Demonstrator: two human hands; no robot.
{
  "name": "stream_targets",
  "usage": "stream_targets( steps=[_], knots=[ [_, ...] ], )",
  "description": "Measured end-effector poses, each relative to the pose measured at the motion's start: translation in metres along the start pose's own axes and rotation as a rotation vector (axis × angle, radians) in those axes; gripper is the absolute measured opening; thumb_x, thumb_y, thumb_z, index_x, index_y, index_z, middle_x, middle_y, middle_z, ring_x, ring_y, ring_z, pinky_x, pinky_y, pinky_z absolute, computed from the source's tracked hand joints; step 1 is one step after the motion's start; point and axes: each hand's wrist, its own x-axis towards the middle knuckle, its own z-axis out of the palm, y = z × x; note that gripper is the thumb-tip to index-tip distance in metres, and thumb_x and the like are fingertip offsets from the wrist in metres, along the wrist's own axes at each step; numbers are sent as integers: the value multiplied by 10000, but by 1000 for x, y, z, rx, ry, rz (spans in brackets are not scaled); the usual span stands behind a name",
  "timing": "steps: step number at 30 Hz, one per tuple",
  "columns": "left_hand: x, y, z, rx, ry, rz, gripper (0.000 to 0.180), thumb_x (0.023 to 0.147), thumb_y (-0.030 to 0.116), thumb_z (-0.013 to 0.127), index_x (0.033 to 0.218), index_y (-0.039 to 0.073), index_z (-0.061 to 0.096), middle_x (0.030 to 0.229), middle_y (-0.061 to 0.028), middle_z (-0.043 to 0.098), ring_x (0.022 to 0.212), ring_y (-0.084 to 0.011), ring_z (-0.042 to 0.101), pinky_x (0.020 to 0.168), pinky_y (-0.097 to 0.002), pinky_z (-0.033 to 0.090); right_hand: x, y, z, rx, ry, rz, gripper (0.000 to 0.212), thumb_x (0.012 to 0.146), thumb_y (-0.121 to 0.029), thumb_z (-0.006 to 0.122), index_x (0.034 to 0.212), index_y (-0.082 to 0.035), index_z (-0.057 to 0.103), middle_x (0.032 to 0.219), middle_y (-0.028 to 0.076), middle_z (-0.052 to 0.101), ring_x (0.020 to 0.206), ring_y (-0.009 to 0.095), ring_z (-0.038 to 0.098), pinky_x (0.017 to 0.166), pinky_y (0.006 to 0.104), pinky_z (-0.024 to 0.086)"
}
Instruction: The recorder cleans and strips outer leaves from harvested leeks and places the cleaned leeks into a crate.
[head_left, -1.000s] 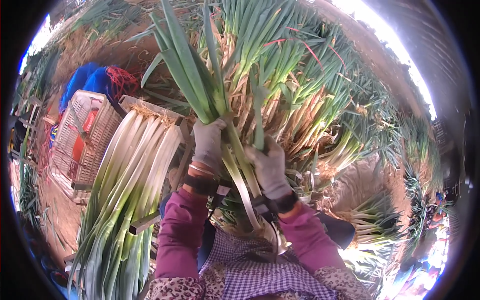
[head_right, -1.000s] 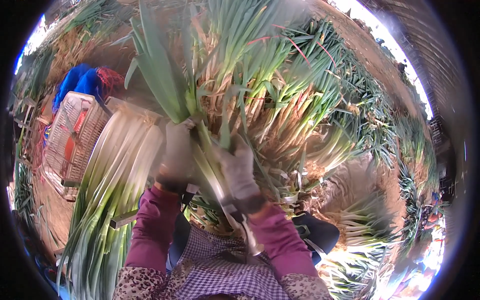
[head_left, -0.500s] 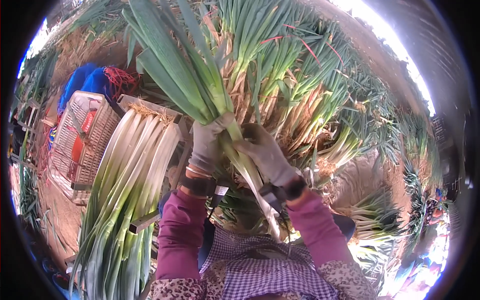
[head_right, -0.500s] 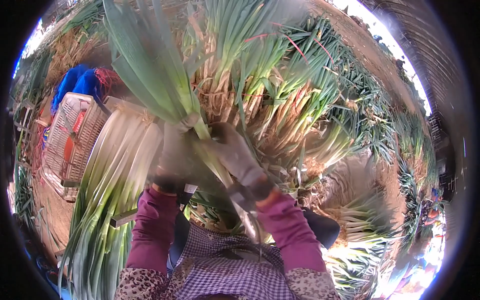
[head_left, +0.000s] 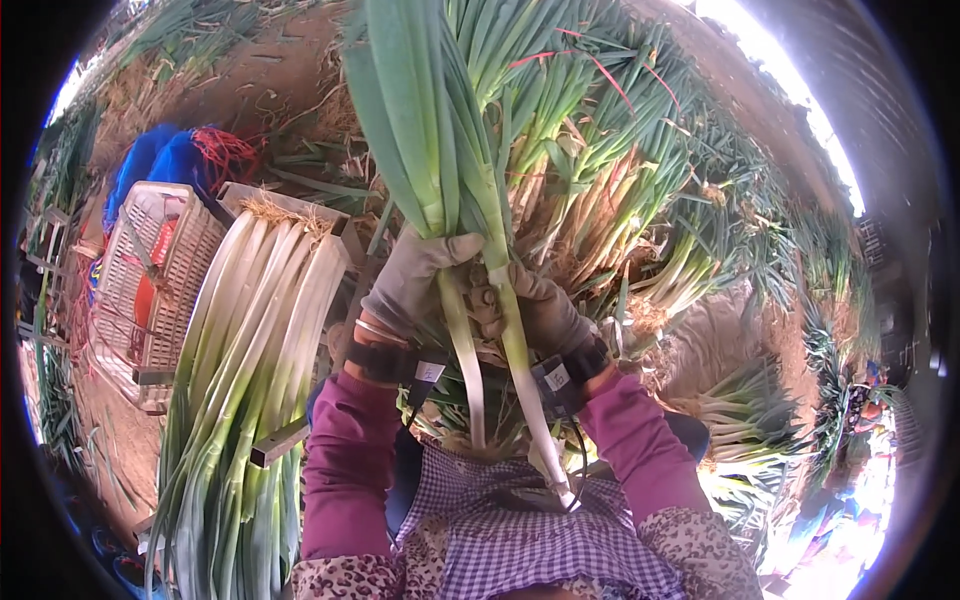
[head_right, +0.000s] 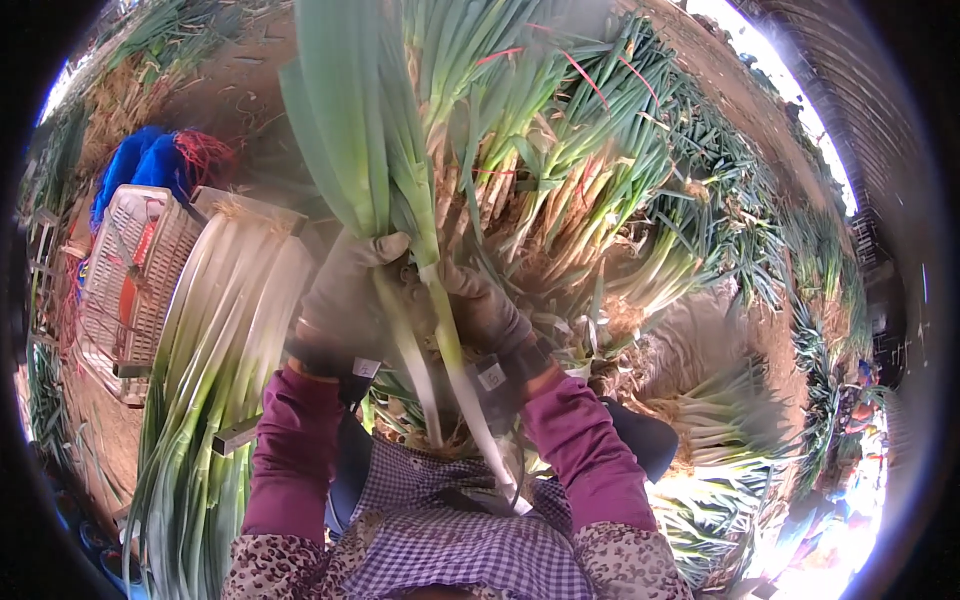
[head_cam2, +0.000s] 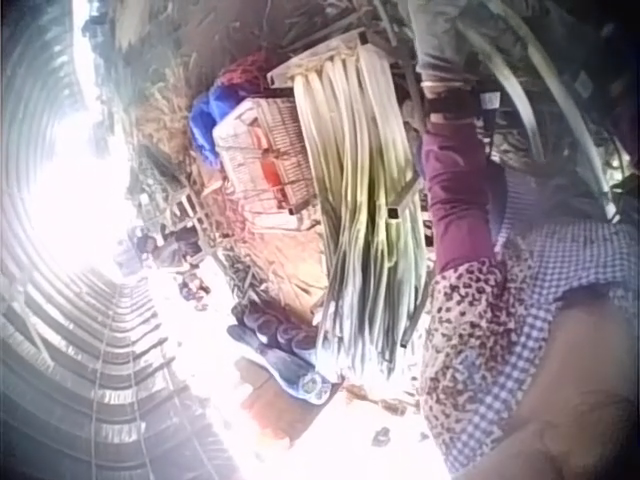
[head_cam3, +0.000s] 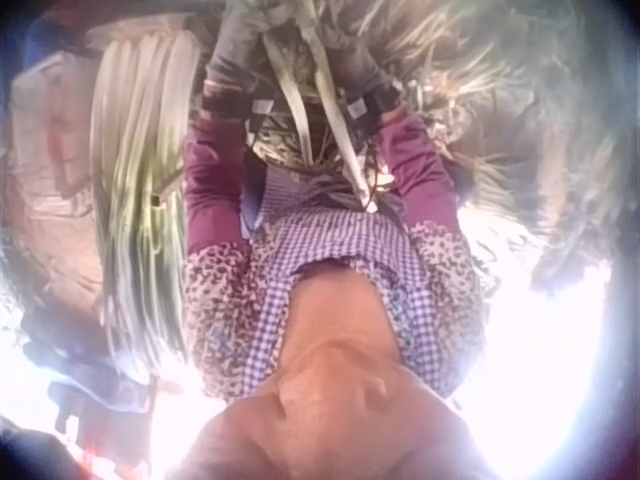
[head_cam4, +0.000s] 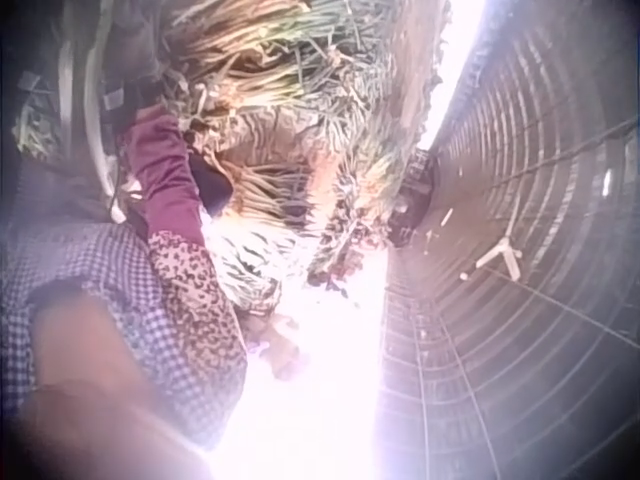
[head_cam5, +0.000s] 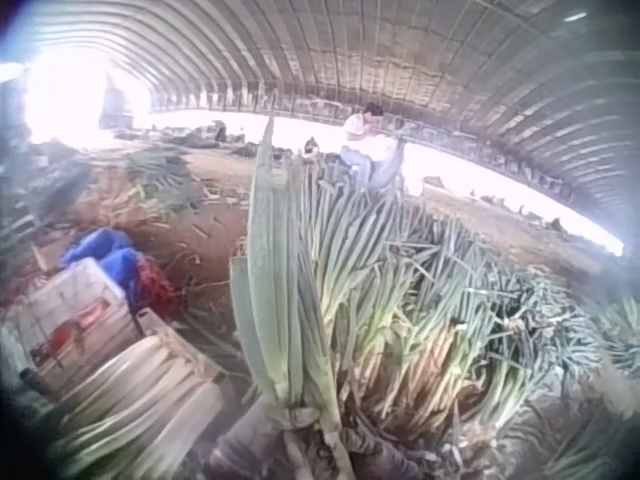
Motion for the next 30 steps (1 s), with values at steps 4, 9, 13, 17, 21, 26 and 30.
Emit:
stream_targets(
  steps=[4, 9, 13, 17, 21, 26, 30],
  knots=[
    [9, -10, -19, 418, 150, 28, 310, 807, 47, 718, 1091, 6, 600, 919, -45, 647, 746, -136, 630, 614, -258, 517, -13, -2, 45, -305, 269, -101, 370, 901, -244, 663, 1144, 24, 585, 978, 60, 639, 833, 133, 616, 714, 273, 514],
    [16, -26, -6, 489, 336, 164, 255, 809, 28, 701, 1042, 13, 599, 878, -28, 628, 672, -102, 598, 552, -245, 472, -10, 6, 58, -575, 422, -377, 328, 858, -82, 641, 1144, 63, 579, 961, 70, 636, 829, 127, 617, 700, 246, 512],
    [12, -18, 2, 353, 277, 153, 207, 832, 27, 671, 1025, 16, 597, 854, -29, 621, 679, -124, 609, 553, -255, 479, -14, -19, 54, -668, 340, -284, 324, 831, -79, 646, 1130, 40, 607, 964, 66, 643, 828, 134, 611, 724, 257, 501],
    [18, -19, -4, 264, 197, 128, 175, 842, 17, 653, 1010, 21, 605, 831, -27, 620, 653, -138, 599, 548, -265, 467, -4, -9, 49, -1031, 559, -548, 329, 794, -59, 667, 1104, 35, 607, 920, 55, 640, 834, 132, 593, 825, 300, 473],
    [16, -25, -18, 353, 223, 237, 182, 830, 42, 680, 997, 21, 612, 810, -24, 617, 624, -127, 577, 527, -254, 439, -20, 24, 47, -1495, 586, -935, 255, 722, -101, 733, 948, -27, 641, 893, 104, 641, 856, 252, 619, 746, 330, 496],
    [11, -14, -2, 351, 313, 121, 164, 810, 24, 688, 961, 15, 625, 794, -25, 619, 639, -118, 585, 532, -253, 460, -12, 0, 53, -1259, 610, -675, 220, 742, -122, 722, 939, -48, 655, 855, 99, 634, 809, 269, 623, 746, 370, 499],
    [15, -7, 7, 480, 462, 240, 167, 792, -14, 684, 950, -12, 631, 805, -47, 641, 661, -126, 613, 540, -260, 499, -23, 5, 36, -1738, 351, -805, 252, 773, -115, 695, 1000, -46, 611, 858, 78, 643, 728, 188, 627, 668, 311, 504]
  ],
)
